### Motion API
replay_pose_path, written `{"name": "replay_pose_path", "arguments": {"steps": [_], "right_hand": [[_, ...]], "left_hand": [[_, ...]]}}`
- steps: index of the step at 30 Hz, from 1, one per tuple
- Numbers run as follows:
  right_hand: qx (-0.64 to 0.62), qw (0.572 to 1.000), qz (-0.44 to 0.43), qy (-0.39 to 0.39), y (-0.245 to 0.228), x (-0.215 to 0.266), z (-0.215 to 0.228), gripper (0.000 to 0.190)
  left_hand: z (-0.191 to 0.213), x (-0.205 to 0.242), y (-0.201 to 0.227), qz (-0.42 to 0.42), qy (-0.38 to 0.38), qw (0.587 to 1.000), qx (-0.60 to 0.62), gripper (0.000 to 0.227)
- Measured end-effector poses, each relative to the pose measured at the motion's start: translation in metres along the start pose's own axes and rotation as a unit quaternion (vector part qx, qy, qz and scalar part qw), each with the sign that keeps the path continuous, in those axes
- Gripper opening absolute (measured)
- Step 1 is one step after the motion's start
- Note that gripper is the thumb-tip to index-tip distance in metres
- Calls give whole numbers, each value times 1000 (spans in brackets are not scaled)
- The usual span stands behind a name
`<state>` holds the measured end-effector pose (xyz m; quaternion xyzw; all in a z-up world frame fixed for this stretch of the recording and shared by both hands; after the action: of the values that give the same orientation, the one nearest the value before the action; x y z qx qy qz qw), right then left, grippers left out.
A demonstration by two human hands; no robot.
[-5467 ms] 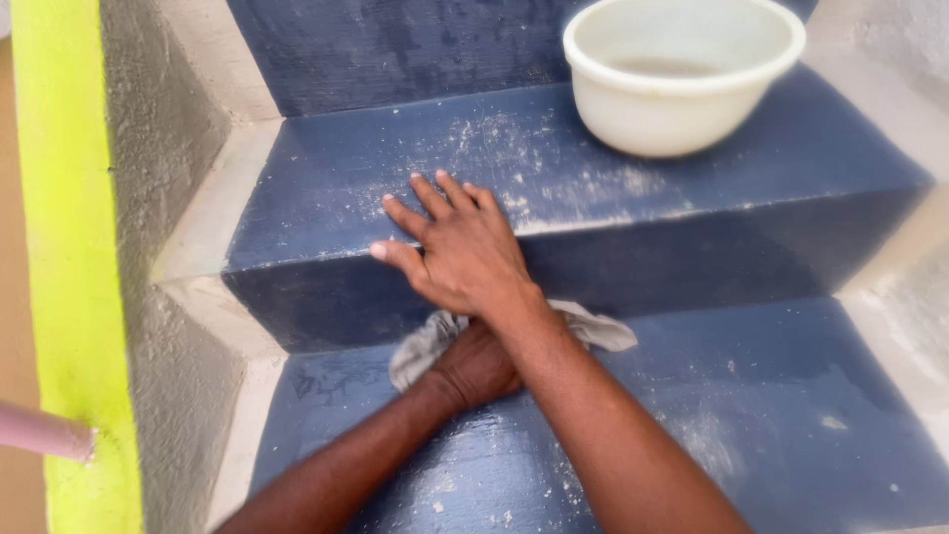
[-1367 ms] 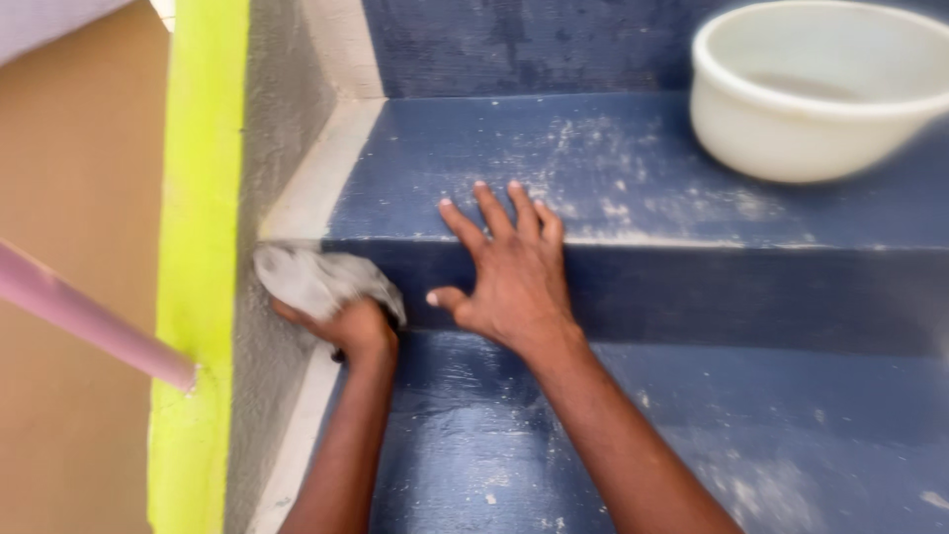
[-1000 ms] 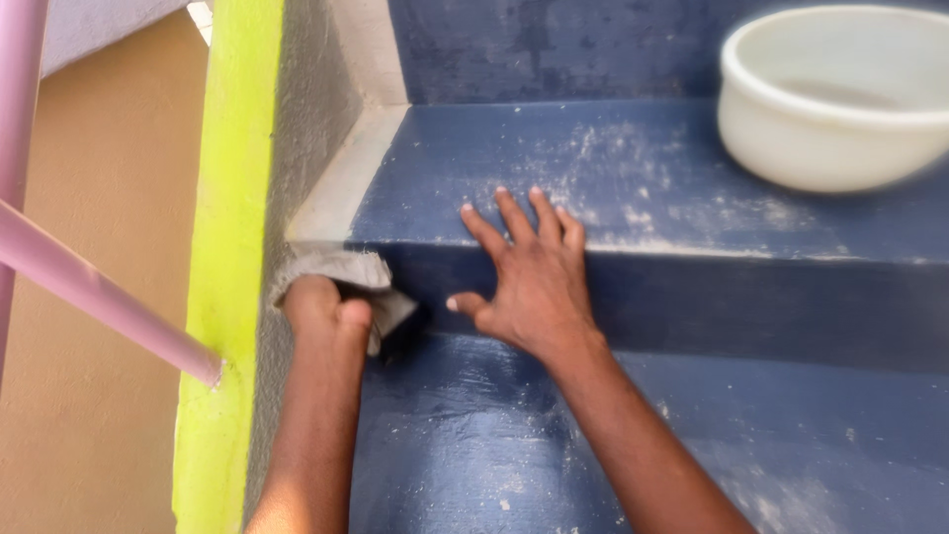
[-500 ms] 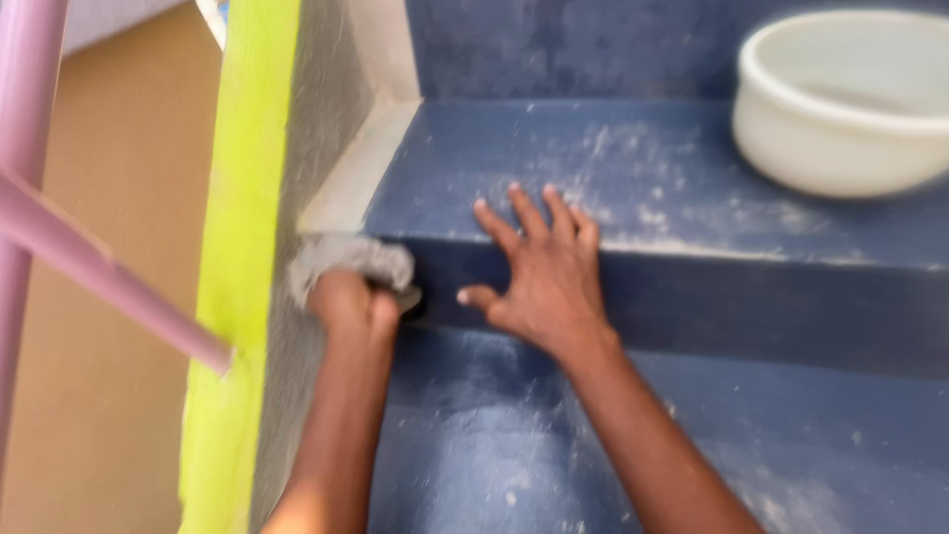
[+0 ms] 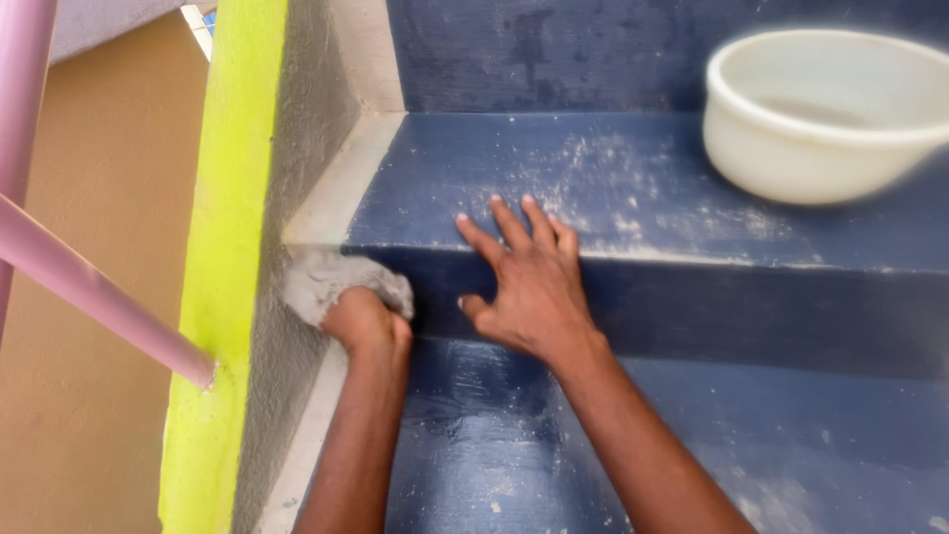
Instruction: The person wipes the blue-painted concrete steps and the adjacent yellow-painted wall with a gray cloth. They repeatedly dip the cloth into a white bowl of water placed on the stairs to wet it, then scrub the stair treads, risers, and the wall surface. The person also wipes the pink metal railing along the staircase.
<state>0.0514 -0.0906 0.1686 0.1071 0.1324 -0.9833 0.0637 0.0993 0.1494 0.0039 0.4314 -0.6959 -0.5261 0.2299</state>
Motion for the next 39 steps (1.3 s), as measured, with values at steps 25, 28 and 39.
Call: {"name": "replay_pose_path", "arguments": {"steps": [25, 28, 39], "right_hand": [[-151, 985, 7, -83, 16, 0, 2, 70], [-153, 985, 2, -81, 20, 3, 3, 70], [-154, 986, 23, -64, 17, 3, 3, 69]], "left_hand": [[-16, 123, -13, -185, -190, 955, -135, 45], [-10, 79, -25, -103, -148, 976, -121, 44], [-49, 134, 30, -248, -186, 946, -94, 41]]}}
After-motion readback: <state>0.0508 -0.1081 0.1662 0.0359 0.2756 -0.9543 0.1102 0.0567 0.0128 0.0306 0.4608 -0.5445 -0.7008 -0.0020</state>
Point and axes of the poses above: each hand's wrist, its own x-axis away from the middle knuckle, its own z-axis out of the back of the hand, y = z × x, the point moved 7 cm from there along -x, towards the middle knuckle, and after that the axes turned 11 degrees about -z, right-handed, at the moved point
